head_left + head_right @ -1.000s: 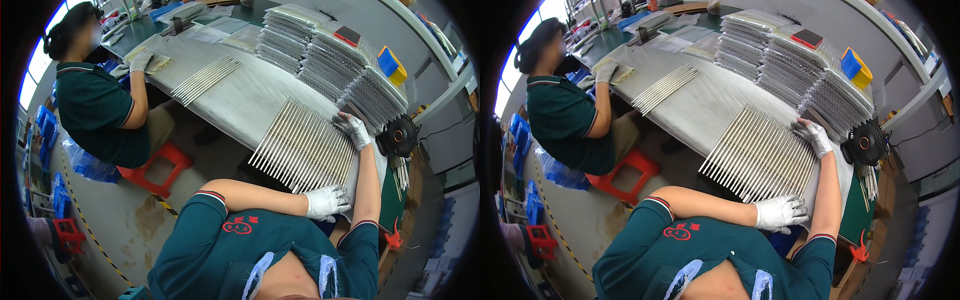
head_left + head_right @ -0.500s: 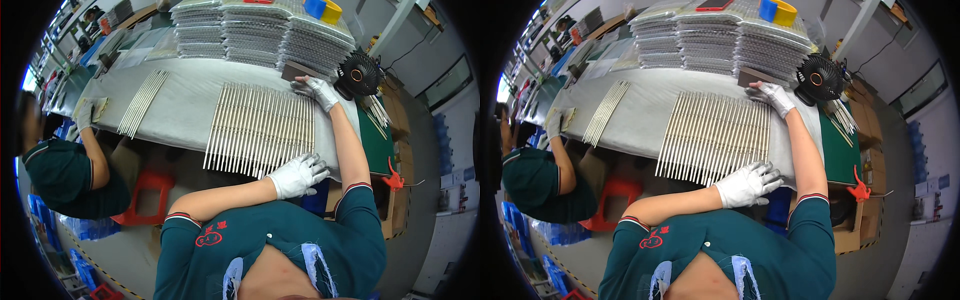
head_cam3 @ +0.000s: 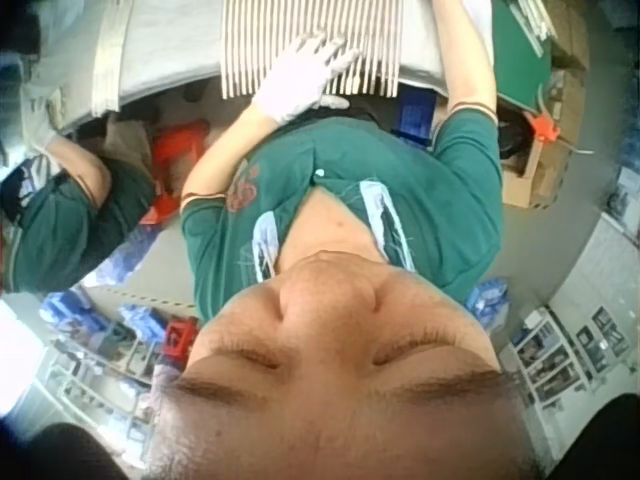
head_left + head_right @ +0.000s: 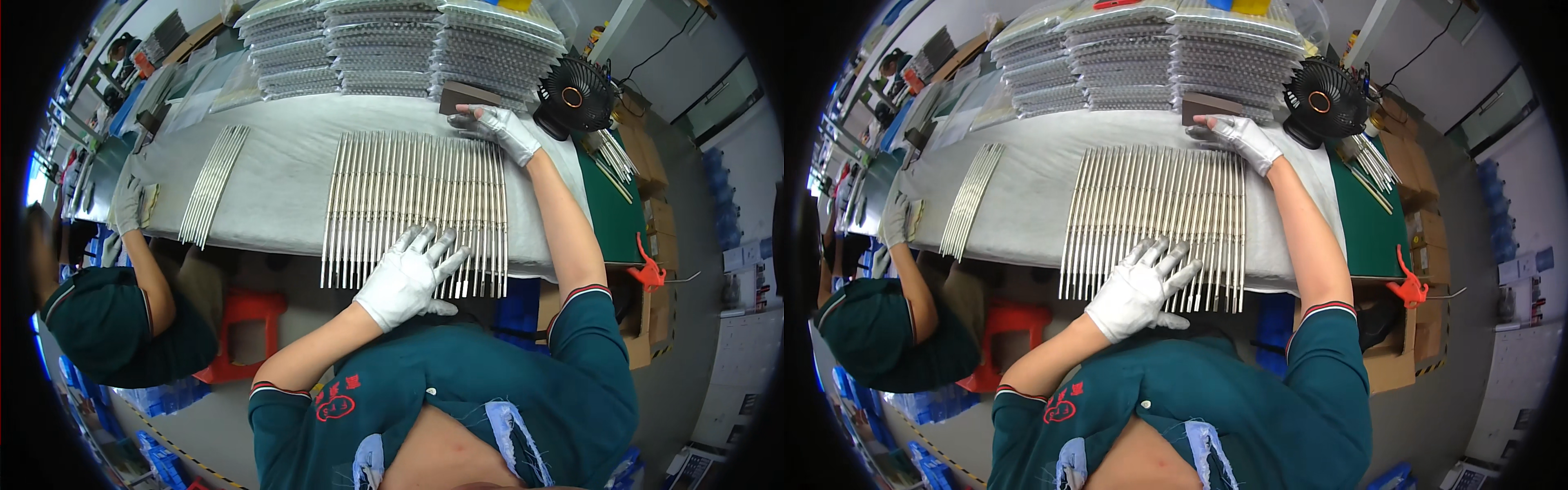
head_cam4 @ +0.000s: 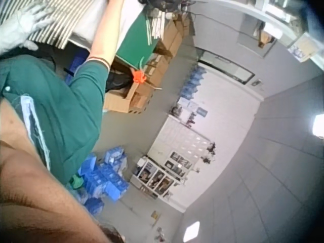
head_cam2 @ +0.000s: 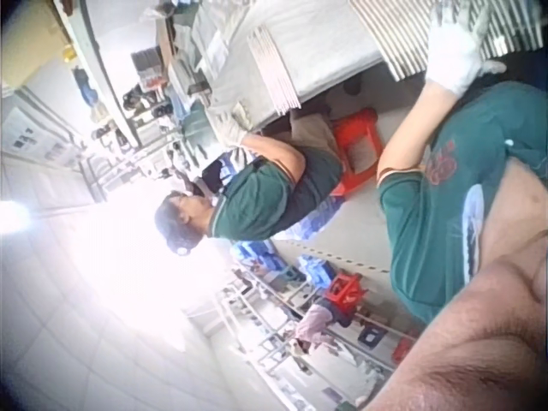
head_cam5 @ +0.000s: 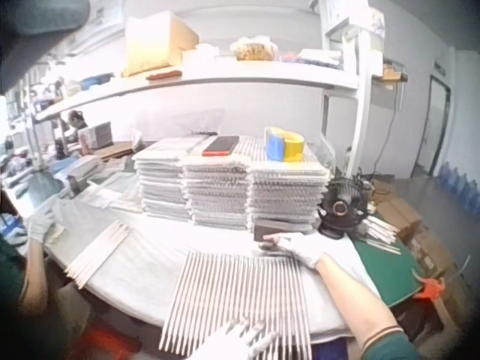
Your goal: The person uses a sanding block to polish a large batch of metal rods laid out on a table. They repeatedly rub the block across the rods, repositioning the batch and the block to cover different sections.
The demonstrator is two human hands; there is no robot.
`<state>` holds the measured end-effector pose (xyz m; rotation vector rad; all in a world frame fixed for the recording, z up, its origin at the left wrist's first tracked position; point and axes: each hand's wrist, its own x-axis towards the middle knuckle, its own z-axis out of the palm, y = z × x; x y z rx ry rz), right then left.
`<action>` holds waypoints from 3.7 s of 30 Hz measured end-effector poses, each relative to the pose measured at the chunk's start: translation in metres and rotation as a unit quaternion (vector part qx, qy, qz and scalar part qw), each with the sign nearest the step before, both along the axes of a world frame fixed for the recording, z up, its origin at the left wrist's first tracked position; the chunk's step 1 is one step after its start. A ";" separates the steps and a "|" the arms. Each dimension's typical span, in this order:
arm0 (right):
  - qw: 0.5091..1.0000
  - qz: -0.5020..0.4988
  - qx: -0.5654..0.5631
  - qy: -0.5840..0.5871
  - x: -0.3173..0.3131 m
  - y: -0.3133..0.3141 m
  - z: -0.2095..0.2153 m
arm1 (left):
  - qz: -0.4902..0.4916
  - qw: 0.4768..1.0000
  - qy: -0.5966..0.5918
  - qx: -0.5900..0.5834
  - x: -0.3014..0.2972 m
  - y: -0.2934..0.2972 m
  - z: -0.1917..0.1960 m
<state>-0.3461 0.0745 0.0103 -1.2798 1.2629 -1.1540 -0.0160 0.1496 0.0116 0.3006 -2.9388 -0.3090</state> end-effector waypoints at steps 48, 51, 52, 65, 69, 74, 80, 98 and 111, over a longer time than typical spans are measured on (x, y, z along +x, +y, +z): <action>0.806 0.122 -0.078 0.574 0.154 0.171 0.009 | 0.199 0.979 -0.011 -0.048 0.073 -0.029 -0.003; 0.800 0.111 -0.078 0.585 0.158 0.171 0.014 | 0.203 0.978 -0.003 -0.046 0.072 -0.029 -0.003; 0.807 0.110 -0.069 0.576 0.164 0.169 0.019 | 0.202 0.979 -0.002 -0.041 0.071 -0.029 -0.002; 0.823 0.118 -0.077 0.550 0.171 0.174 0.021 | 0.197 0.979 -0.013 -0.042 0.073 -0.029 0.003; 0.805 0.071 -0.046 0.587 0.139 0.206 0.024 | 0.182 0.983 -0.016 -0.027 0.078 -0.028 0.004; 0.802 0.027 -0.058 0.594 0.126 0.214 0.009 | 0.174 0.983 -0.006 -0.051 0.080 -0.031 -0.001; 0.797 0.047 -0.056 0.600 0.122 0.206 0.005 | 0.173 0.983 -0.011 -0.054 0.081 -0.036 -0.006; 0.816 0.139 -0.076 0.556 0.172 0.164 0.020 | 0.185 0.982 0.016 -0.021 0.075 -0.035 -0.001; 0.682 -0.244 -0.098 0.682 0.011 0.001 0.006 | 0.078 0.997 -0.017 -0.010 0.034 -0.012 0.006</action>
